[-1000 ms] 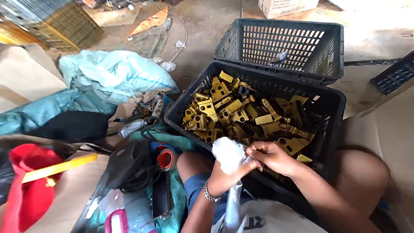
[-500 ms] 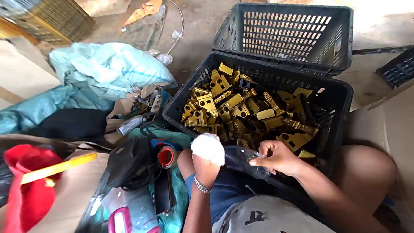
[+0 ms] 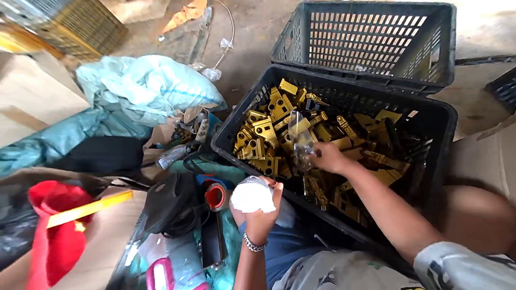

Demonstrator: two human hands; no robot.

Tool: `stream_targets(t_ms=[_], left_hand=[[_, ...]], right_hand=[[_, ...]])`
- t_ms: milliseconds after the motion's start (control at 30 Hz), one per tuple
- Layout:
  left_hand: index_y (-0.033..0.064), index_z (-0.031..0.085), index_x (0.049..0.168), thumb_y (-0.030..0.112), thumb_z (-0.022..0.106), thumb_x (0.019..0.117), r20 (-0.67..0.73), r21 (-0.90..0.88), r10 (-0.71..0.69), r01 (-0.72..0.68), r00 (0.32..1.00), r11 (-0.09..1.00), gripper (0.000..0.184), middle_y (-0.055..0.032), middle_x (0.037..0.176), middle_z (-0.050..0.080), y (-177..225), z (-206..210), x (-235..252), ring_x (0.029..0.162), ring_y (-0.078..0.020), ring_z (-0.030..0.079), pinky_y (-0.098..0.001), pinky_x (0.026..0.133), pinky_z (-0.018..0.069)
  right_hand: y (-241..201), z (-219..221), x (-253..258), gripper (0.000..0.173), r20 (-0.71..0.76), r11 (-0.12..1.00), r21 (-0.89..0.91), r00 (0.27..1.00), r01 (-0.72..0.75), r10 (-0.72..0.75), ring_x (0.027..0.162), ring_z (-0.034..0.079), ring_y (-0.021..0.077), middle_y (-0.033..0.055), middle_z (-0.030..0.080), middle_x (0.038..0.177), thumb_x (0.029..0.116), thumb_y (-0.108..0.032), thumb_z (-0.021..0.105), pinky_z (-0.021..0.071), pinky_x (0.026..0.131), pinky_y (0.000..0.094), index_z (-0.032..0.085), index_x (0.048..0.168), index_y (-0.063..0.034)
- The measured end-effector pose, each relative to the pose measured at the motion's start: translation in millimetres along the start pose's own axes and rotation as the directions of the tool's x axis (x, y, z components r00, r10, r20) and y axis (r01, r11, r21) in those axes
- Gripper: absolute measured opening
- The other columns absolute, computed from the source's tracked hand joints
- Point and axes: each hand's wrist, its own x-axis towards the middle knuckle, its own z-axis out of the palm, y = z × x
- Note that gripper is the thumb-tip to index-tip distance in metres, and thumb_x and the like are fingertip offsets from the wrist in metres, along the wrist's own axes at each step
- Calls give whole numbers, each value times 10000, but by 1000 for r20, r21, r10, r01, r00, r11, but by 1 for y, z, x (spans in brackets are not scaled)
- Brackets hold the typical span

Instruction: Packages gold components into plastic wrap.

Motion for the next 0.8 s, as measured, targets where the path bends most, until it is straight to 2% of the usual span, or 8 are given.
stream_targets(t_ms=[100, 200, 300, 400, 500, 600, 733, 800], left_hand=[[-116, 621, 1082, 191, 901, 744, 87, -62, 22, -17, 996, 998, 536, -81, 1020, 716, 1, 10, 10, 994, -92, 693, -275, 926, 582], [33, 656, 987, 140, 892, 724, 295, -227, 60, 9, 954, 974, 369, 55, 929, 689, 10, 20, 17, 908, -6, 654, -212, 851, 564], [-53, 662, 987, 107, 809, 771, 248, -93, 123, -103, 961, 990, 307, -29, 918, 696, 4, 18, 20, 902, -33, 663, -212, 866, 562], [-78, 683, 972, 69, 756, 764, 121, 26, 177, -181, 977, 983, 265, -78, 918, 737, -1, 17, 19, 910, -71, 697, -247, 900, 570], [-75, 684, 972, 44, 751, 793, 76, 16, 185, -187, 980, 982, 224, -66, 922, 740, 1, 14, 13, 917, -67, 697, -242, 898, 572], [-52, 698, 967, 141, 794, 839, 58, 90, 189, -194, 980, 977, 250, -55, 913, 736, 7, 6, 11, 902, -53, 695, -231, 890, 572], [-66, 688, 977, 160, 776, 867, 35, 133, 200, -203, 979, 970, 266, -61, 913, 724, 6, 4, 13, 910, -35, 681, -215, 899, 559], [-84, 683, 980, 174, 779, 858, 54, 164, 190, -197, 980, 967, 301, -98, 914, 724, 8, 15, 16, 905, -53, 687, -225, 898, 561]], right_hand=[[-23, 7, -34, 295, 127, 930, 195, 932, 311, -339, 635, 587, 93, 57, 590, 744, 905, -219, 764, 537, 634, 273, 606, 858, 26], [-26, -5, -58, 276, 219, 824, 387, 828, 413, -517, 543, 545, -47, -73, 566, 627, 861, -147, 788, 480, 531, 137, 574, 710, -59], [-3, -30, -46, 212, 106, 822, 506, 927, 260, -359, 598, 639, 14, -70, 663, 669, 857, -83, 759, 565, 604, 204, 586, 740, -117], [24, -20, 3, 302, 16, 986, 165, 999, 27, -30, 940, 681, 245, 167, 696, 1028, 917, -179, 780, 557, 879, 415, 646, 1082, 35], [36, 18, 45, 564, 181, 929, -342, 961, -139, 210, 1387, 401, 517, 318, 343, 1554, 958, -150, 688, 369, 1115, 641, 495, 1459, 22], [23, 11, 42, 609, 159, 897, -439, 977, -60, 143, 1342, 456, 524, 299, 375, 1541, 895, 23, 688, 413, 1062, 661, 505, 1472, -45], [38, -42, -21, 471, -262, 982, 98, 956, 160, -129, 1274, 568, 340, 198, 532, 1449, 939, 66, 601, 521, 995, 516, 602, 1392, -65], [47, -50, -57, 523, -301, 795, 572, 953, 203, -26, 1293, 557, 175, 73, 524, 1487, 983, 6, 456, 514, 1011, 384, 483, 1494, -104]])
